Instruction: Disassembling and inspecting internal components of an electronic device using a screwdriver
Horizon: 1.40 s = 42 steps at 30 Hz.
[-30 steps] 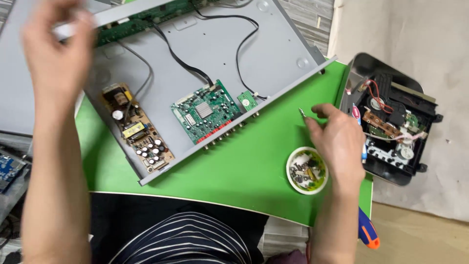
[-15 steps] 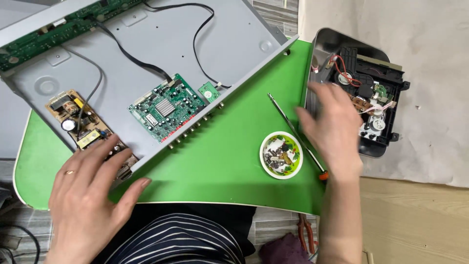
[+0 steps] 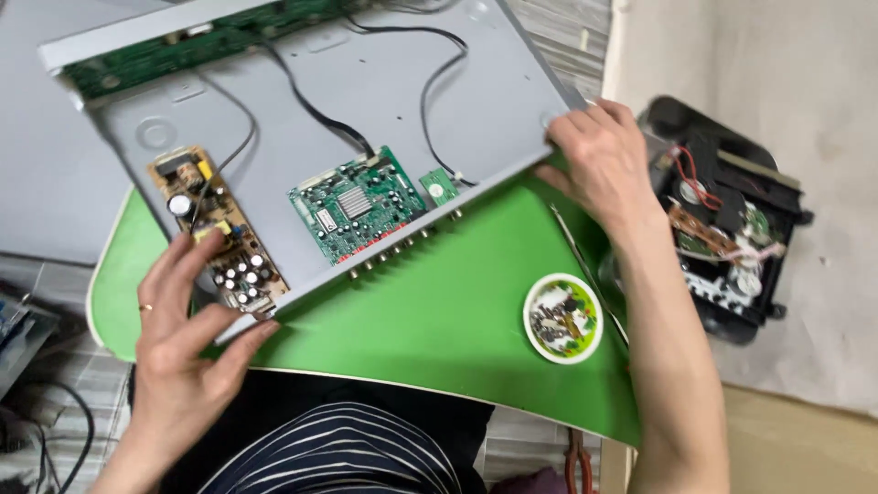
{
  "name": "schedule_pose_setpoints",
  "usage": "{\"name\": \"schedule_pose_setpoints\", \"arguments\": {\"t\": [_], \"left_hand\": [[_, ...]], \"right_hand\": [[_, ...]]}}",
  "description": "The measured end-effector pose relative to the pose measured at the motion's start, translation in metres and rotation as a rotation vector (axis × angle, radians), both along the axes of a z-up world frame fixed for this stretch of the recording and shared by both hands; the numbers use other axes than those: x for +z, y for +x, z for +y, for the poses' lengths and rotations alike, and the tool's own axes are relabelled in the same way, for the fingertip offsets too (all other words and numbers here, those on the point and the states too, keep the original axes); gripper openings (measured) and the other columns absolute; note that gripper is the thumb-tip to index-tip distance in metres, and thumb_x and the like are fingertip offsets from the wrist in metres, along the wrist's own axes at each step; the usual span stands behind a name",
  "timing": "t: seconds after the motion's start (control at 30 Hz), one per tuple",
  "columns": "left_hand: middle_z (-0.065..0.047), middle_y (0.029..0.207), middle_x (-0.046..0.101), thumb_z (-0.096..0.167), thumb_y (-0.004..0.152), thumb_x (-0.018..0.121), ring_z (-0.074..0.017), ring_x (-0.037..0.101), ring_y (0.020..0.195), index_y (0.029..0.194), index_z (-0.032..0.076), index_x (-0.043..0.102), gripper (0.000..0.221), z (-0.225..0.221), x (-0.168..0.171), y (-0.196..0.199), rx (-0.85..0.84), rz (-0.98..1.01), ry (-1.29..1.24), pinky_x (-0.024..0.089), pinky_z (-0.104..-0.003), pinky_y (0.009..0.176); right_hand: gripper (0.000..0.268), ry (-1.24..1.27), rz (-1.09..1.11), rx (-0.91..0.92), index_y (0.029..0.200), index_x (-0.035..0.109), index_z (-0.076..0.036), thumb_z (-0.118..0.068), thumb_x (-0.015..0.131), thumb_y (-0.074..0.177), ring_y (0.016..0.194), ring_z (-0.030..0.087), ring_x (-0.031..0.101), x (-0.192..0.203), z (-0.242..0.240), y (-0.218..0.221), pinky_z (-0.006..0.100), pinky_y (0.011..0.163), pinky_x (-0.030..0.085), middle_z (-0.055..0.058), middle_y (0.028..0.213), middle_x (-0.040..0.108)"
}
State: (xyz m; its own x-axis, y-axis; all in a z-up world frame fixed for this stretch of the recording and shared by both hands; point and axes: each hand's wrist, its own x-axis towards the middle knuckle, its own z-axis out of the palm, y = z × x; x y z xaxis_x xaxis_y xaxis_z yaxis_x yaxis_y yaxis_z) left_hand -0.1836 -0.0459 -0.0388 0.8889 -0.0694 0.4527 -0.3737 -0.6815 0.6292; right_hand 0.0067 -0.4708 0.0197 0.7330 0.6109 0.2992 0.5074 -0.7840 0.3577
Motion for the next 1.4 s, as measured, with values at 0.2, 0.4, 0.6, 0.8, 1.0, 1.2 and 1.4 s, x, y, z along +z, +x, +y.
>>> {"name": "schedule_pose_setpoints", "arguments": {"t": [0.2, 0.4, 0.6, 0.8, 1.0, 1.2, 1.4], "left_hand": [[-0.025, 0.170, 0.036, 0.006, 0.073, 0.075, -0.0451, 0.023, 0.164, 0.075, 0.004, 0.061, 0.014, 0.065, -0.008, 0.009, 0.022, 0.075, -0.195, 0.017, -0.068, 0.136], [-0.037, 0.179, 0.022, -0.008, 0.073, 0.069, -0.0594, 0.020, 0.167, 0.078, -0.009, 0.058, 0.011, 0.128, -0.008, 0.018, -0.053, 0.171, -0.276, 0.027, -0.077, 0.125], [-0.030, 0.186, 0.023, -0.011, 0.084, 0.061, -0.0555, 0.028, 0.171, 0.089, -0.004, 0.053, 0.012, 0.160, -0.036, 0.033, -0.152, 0.143, -0.357, 0.031, -0.071, 0.135], [-0.036, 0.179, 0.031, -0.022, 0.070, 0.065, -0.0523, 0.036, 0.162, 0.082, -0.012, 0.056, 0.018, 0.154, -0.034, 0.034, -0.036, 0.236, -0.353, 0.037, -0.057, 0.124], [-0.030, 0.174, 0.023, 0.009, 0.073, 0.067, -0.0439, 0.023, 0.163, 0.144, 0.007, 0.041, 0.075, 0.155, -0.029, 0.045, -0.143, 0.258, -0.607, 0.031, -0.058, 0.122], [-0.029, 0.164, 0.029, 0.059, 0.090, 0.059, -0.0490, 0.030, 0.152, 0.156, 0.014, 0.028, 0.085, 0.149, -0.039, 0.066, -0.159, 0.362, -0.998, 0.030, -0.072, 0.114], [-0.021, 0.139, 0.070, 0.046, 0.086, 0.069, -0.0250, 0.077, 0.112, 0.147, 0.005, 0.060, 0.073, 0.140, -0.046, 0.085, 0.115, 0.408, -1.422, 0.066, -0.025, 0.081]], "right_hand": [[0.042, -0.111, -0.067, 0.013, 0.093, 0.064, -0.018, -0.043, 0.092, 0.076, 0.085, 0.014, 0.070, 0.023, 0.036, -0.042, 0.042, 0.103, 0.048, -0.005, 0.081, 0.070], [0.036, 0.016, 0.007, 0.024, 0.087, 0.068, -0.016, -0.044, 0.090, 0.081, 0.071, 0.014, 0.067, 0.020, 0.081, -0.093, 0.044, 0.101, 0.048, -0.003, 0.076, 0.074], [0.034, 0.159, 0.044, 0.032, 0.087, 0.068, -0.013, -0.034, 0.092, 0.076, 0.071, 0.017, 0.065, 0.014, 0.103, -0.111, 0.045, 0.102, 0.043, -0.001, 0.076, 0.070], [0.033, 0.241, 0.116, 0.032, 0.085, 0.067, -0.010, -0.030, 0.091, 0.074, 0.077, 0.021, 0.066, 0.005, 0.109, -0.119, 0.046, 0.105, 0.043, 0.002, 0.085, 0.074], [0.034, 0.325, 0.117, -0.025, 0.100, 0.072, -0.005, -0.025, 0.088, 0.078, 0.091, 0.023, 0.065, -0.004, 0.101, -0.137, 0.045, 0.110, 0.044, 0.006, 0.092, 0.070], [0.103, 0.340, 0.120, -0.220, 0.145, 0.053, 0.010, -0.043, 0.089, 0.064, 0.130, 0.046, 0.055, -0.004, 0.066, -0.179, 0.056, 0.114, 0.039, 0.031, 0.141, 0.058], [0.126, 0.354, 0.178, -0.362, 0.156, 0.037, 0.012, -0.043, 0.090, 0.056, 0.143, 0.056, 0.043, -0.031, 0.048, -0.187, 0.069, 0.117, 0.030, 0.040, 0.154, 0.046]]}}
